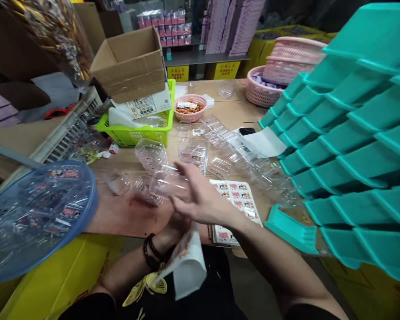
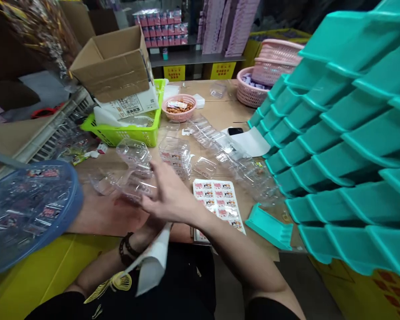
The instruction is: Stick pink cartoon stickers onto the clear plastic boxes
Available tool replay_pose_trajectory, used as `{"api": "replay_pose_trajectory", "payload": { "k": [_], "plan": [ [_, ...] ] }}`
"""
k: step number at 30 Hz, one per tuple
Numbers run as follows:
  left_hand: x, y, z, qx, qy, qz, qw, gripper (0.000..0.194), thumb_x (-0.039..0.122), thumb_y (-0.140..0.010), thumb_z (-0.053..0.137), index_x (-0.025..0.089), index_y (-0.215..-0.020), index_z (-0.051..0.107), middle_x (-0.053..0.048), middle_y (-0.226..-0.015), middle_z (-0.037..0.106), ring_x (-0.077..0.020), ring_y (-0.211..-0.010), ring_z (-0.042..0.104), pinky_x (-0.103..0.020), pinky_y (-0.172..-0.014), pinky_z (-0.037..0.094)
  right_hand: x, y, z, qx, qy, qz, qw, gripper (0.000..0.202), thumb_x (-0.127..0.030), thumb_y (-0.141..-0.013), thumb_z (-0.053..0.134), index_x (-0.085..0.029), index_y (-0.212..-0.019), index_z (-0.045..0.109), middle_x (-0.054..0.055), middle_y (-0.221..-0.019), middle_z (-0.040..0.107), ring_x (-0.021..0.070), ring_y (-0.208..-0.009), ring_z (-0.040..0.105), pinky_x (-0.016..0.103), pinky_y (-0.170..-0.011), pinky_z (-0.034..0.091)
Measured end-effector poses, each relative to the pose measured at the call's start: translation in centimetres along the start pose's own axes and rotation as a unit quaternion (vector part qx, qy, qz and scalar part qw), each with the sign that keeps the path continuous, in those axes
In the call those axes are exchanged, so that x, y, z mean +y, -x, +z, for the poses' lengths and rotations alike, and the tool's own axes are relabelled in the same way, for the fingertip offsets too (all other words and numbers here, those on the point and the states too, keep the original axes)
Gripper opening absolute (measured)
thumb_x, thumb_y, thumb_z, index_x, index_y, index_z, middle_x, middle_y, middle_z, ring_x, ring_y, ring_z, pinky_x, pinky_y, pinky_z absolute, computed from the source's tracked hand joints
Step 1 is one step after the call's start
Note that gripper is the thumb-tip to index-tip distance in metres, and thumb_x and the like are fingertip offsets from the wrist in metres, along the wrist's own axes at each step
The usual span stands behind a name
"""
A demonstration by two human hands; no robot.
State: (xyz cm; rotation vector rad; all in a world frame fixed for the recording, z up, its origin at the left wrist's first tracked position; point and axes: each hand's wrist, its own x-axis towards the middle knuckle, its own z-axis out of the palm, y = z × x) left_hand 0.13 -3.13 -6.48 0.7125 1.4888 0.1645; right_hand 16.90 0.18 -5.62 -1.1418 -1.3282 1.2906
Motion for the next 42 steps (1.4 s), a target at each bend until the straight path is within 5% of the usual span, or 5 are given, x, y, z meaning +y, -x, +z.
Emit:
{"api": "replay_pose_trajectory", "payload": {
  "k": [7,15,23,34,42],
  "plan": [
    [-1.6,-0.7,-2.0,0.164,-0.099,0.116,0.975,0.037,0.048,-0.077,0.067,0.022,-0.057,0.050,0.001,-0.054,0.050,-0.0151,-0.058,0.044,-0.027,-0.053,0.035,0.3,-7.1,8.6,-0.148,0.131,0.011,0.980,0.077,-0.024,-0.080,0.072,0.001,-0.143,0.034,0.027,-0.131,0.052,0.0335,-0.126,0.051,0.045,-0.107,0.044],
    [-0.6,-1.5,-0.2,0.164,-0.083,0.179,0.966,0.027,0.043,-0.087,0.061,0.017,-0.089,0.068,-0.003,-0.079,0.063,-0.0169,-0.076,0.056,-0.025,-0.065,0.041,0.4,2.4,0.1,-0.109,0.124,0.151,0.975,0.048,-0.045,-0.075,0.075,-0.017,-0.111,0.059,0.014,-0.105,0.064,0.0294,-0.096,0.063,0.041,-0.082,0.051],
    [2.6,-1.5,0.7,-0.131,0.006,0.004,0.991,0.064,0.034,-0.056,0.090,0.014,-0.113,0.067,-0.005,-0.091,0.071,-0.0147,-0.074,0.063,-0.026,-0.070,0.050,5.4,8.8,-1.6,-0.085,-0.164,0.312,0.932,0.023,-0.038,-0.076,0.070,-0.017,-0.081,0.062,0.002,-0.075,0.066,0.0170,-0.068,0.059,0.027,-0.060,0.045],
    [1.7,-2.7,0.7,-0.085,-0.093,0.048,0.991,0.036,0.042,-0.066,0.085,0.012,-0.084,0.079,-0.007,-0.078,0.075,-0.0143,-0.065,0.063,-0.024,-0.061,0.048,4.4,9.3,-1.1,0.095,-0.074,0.253,0.960,0.020,-0.039,-0.086,0.063,-0.021,-0.084,0.072,0.006,-0.080,0.074,0.0202,-0.073,0.067,0.033,-0.068,0.051],
    [1.4,-2.5,0.6,-0.158,-0.040,-0.005,0.987,0.049,0.045,-0.064,0.086,0.012,-0.098,0.077,-0.009,-0.087,0.074,-0.0158,-0.074,0.064,-0.027,-0.070,0.051,5.9,11.1,-0.8,0.143,0.259,-0.024,0.955,0.018,-0.019,-0.090,0.059,-0.028,-0.097,0.072,0.007,-0.113,0.071,0.0235,-0.109,0.061,0.043,-0.096,0.044]
  ]
}}
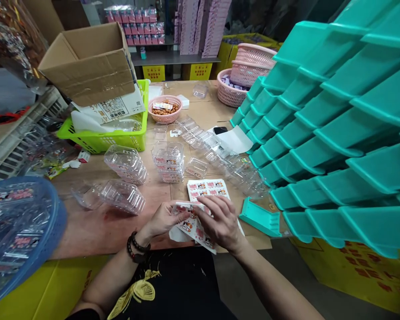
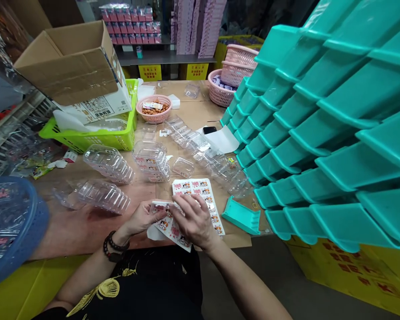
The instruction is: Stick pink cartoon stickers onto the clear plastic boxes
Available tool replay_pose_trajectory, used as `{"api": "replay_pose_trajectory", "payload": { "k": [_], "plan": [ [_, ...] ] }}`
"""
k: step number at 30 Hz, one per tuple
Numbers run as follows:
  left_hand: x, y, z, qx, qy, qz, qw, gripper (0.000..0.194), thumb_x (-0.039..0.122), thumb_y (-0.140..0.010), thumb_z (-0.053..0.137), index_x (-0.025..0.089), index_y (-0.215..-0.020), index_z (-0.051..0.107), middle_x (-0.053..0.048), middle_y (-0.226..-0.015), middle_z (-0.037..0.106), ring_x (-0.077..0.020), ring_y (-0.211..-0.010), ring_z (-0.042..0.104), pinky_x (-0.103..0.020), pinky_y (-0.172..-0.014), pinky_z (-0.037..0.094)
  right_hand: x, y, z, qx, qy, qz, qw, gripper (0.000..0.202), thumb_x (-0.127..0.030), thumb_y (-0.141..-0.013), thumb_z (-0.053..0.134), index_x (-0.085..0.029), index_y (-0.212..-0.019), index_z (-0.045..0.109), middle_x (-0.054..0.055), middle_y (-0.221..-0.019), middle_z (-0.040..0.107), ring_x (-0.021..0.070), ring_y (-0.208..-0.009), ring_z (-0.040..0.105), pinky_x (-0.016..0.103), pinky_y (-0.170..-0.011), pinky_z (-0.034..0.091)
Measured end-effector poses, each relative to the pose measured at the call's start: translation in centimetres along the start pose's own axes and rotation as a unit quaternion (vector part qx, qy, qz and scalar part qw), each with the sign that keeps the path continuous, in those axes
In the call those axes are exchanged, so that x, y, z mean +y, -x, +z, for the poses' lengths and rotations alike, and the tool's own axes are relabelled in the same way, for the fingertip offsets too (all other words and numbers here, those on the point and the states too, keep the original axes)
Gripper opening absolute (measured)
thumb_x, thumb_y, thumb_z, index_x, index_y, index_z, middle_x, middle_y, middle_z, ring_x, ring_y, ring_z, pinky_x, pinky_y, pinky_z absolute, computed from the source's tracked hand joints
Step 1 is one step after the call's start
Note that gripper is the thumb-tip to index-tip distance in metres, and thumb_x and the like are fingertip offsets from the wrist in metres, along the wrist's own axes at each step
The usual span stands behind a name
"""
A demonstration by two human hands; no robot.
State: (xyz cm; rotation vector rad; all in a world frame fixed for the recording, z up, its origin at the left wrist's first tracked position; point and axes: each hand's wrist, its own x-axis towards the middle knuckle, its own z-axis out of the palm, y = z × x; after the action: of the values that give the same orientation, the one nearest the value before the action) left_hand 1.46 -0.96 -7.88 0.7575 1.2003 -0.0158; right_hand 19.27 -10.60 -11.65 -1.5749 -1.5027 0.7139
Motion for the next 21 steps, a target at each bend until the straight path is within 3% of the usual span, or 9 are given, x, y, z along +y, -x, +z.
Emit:
{"api": "replay_pose_trajectory", "payload": {
  "k": [2,4,8,10,12,14,17,19,21],
  "plan": [
    [-0.2,-0.1,-0.3,-0.023,-0.015,-0.032,0.999,0.050,0.050,-0.067,0.083,0.012,-0.098,0.077,-0.010,-0.089,0.074,-0.0163,-0.076,0.064,-0.028,-0.072,0.050,0.4,-0.2,0.0,0.011,-0.042,0.042,0.998,0.011,-0.020,-0.090,0.060,-0.024,-0.089,0.070,0.009,-0.105,0.069,0.0219,-0.101,0.062,0.038,-0.086,0.049],
    [-0.7,-0.4,-0.5,-0.011,-0.039,-0.050,0.998,0.049,0.053,-0.064,0.083,0.010,-0.088,0.078,-0.009,-0.081,0.073,-0.0147,-0.070,0.061,-0.026,-0.066,0.048,0.3,-0.2,-0.1,0.019,-0.081,0.065,0.994,0.009,-0.018,-0.089,0.061,-0.021,-0.082,0.068,0.009,-0.097,0.066,0.0201,-0.093,0.062,0.034,-0.078,0.052],
    [-1.7,-1.1,-0.5,0.023,-0.021,-0.074,0.997,0.052,0.059,-0.061,0.082,0.009,-0.071,0.073,-0.006,-0.066,0.068,-0.0115,-0.057,0.054,-0.023,-0.054,0.040,-0.2,0.2,-1.3,0.086,-0.073,-0.044,0.993,0.019,-0.011,-0.084,0.062,-0.024,-0.094,0.072,0.006,-0.094,0.065,0.0209,-0.093,0.061,0.039,-0.085,0.051],
    [-2.0,-1.2,-0.4,0.015,0.015,-0.085,0.996,0.053,0.059,-0.060,0.083,0.008,-0.072,0.072,-0.008,-0.069,0.070,-0.0130,-0.059,0.057,-0.025,-0.057,0.043,0.9,-0.5,-2.2,0.143,-0.126,0.020,0.981,0.025,-0.013,-0.085,0.063,-0.029,-0.102,0.073,0.005,-0.095,0.064,0.0198,-0.091,0.061,0.037,-0.082,0.052],
    [-2.0,-1.2,-0.3,0.007,0.043,-0.078,0.996,0.051,0.054,-0.059,0.086,0.010,-0.082,0.073,-0.009,-0.079,0.072,-0.0154,-0.067,0.062,-0.027,-0.065,0.047,3.5,-2.7,-2.5,0.175,-0.195,0.153,0.953,0.033,-0.020,-0.088,0.064,-0.033,-0.118,0.069,0.004,-0.100,0.064,0.0178,-0.087,0.062,0.034,-0.076,0.054],
    [-2.0,-1.0,-0.6,0.007,0.045,-0.063,0.997,0.049,0.048,-0.061,0.088,0.012,-0.089,0.071,-0.007,-0.082,0.072,-0.0148,-0.070,0.062,-0.026,-0.068,0.047,7.1,-6.5,-1.7,0.138,-0.238,0.207,0.939,0.058,-0.027,-0.089,0.062,-0.035,-0.145,0.047,0.005,-0.111,0.065,0.0161,-0.082,0.062,0.033,-0.075,0.055],
    [-2.0,-0.6,-1.3,-0.002,0.002,-0.030,1.000,0.039,0.044,-0.068,0.083,0.012,-0.086,0.070,-0.005,-0.073,0.068,-0.0117,-0.063,0.056,-0.023,-0.062,0.042,12.2,-13.8,1.9,-0.001,-0.193,0.160,0.968,0.085,-0.024,-0.089,0.060,-0.028,-0.159,0.012,0.010,-0.120,0.066,0.0180,-0.084,0.064,0.034,-0.079,0.055],
    [-1.9,-0.4,-1.7,-0.011,-0.037,0.014,0.999,0.031,0.041,-0.073,0.077,0.012,-0.080,0.070,-0.007,-0.075,0.067,-0.0133,-0.066,0.055,-0.024,-0.063,0.040,14.2,-18.6,5.4,-0.130,-0.103,0.102,0.981,0.090,-0.017,-0.088,0.058,-0.023,-0.160,0.003,0.014,-0.132,0.062,0.0228,-0.095,0.066,0.038,-0.089,0.053],
    [-2.1,-0.3,-2.0,0.003,-0.067,0.067,0.995,0.023,0.035,-0.075,0.070,0.012,-0.070,0.069,-0.008,-0.079,0.066,-0.0162,-0.073,0.056,-0.027,-0.068,0.041,15.0,-22.5,9.0,-0.234,-0.015,0.050,0.971,0.091,-0.013,-0.088,0.057,-0.020,-0.160,0.001,0.018,-0.147,0.050,0.0300,-0.117,0.061,0.041,-0.098,0.048]
  ]
}}
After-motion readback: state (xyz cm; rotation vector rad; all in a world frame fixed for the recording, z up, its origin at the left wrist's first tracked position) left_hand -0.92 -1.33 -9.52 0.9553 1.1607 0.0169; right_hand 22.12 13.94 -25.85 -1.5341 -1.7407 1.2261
